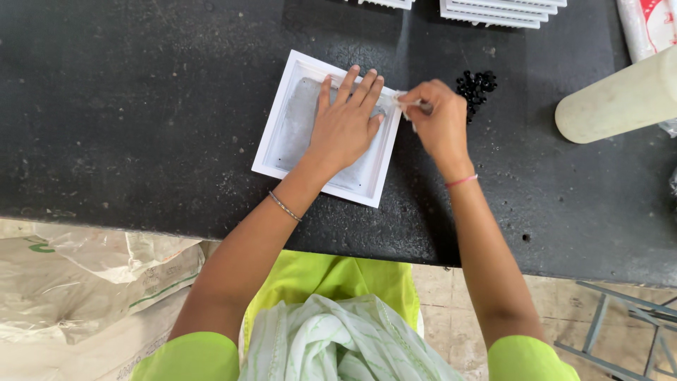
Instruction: The person picks up square white plastic panels from a stack on the workbench, slides each into a clear plastic bag, and sets the wrapped panel aside. They also handle small black components on the table and wipe a panel surface with a white cloth.
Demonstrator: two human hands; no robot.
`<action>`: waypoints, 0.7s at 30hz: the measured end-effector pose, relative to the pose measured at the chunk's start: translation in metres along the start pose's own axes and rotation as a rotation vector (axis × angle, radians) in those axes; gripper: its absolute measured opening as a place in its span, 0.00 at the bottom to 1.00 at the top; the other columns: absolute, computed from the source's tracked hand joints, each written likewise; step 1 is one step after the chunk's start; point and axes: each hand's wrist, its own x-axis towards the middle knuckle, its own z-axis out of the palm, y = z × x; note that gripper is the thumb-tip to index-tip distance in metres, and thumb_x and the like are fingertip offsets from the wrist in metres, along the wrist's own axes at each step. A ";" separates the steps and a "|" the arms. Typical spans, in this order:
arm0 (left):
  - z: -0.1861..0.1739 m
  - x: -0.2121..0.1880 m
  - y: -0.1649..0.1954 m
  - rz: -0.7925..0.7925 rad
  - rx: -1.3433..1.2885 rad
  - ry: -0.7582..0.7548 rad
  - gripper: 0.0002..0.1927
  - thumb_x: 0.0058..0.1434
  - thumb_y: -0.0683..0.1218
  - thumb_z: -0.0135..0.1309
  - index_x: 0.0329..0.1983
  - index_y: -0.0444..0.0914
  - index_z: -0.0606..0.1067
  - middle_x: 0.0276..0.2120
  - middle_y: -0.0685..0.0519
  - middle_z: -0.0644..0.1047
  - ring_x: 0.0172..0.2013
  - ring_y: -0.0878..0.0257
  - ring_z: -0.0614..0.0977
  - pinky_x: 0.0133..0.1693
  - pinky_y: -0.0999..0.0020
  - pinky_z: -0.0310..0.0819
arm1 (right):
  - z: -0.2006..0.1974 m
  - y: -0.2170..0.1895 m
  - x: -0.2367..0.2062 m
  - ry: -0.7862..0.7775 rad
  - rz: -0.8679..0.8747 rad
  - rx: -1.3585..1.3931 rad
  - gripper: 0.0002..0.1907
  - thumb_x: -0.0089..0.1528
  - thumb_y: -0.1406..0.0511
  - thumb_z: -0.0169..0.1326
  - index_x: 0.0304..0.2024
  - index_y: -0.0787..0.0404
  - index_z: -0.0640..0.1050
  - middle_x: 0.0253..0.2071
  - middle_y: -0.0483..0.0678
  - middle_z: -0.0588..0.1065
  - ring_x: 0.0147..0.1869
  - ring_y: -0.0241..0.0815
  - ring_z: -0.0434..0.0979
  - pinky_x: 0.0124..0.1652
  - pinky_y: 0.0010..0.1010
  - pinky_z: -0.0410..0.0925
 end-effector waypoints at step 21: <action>0.002 0.000 -0.002 -0.013 -0.011 -0.006 0.34 0.67 0.54 0.51 0.73 0.38 0.62 0.72 0.50 0.61 0.73 0.49 0.54 0.69 0.37 0.39 | 0.003 0.000 -0.004 -0.005 0.106 0.066 0.08 0.57 0.76 0.64 0.38 0.64 0.83 0.33 0.49 0.77 0.30 0.37 0.78 0.30 0.28 0.68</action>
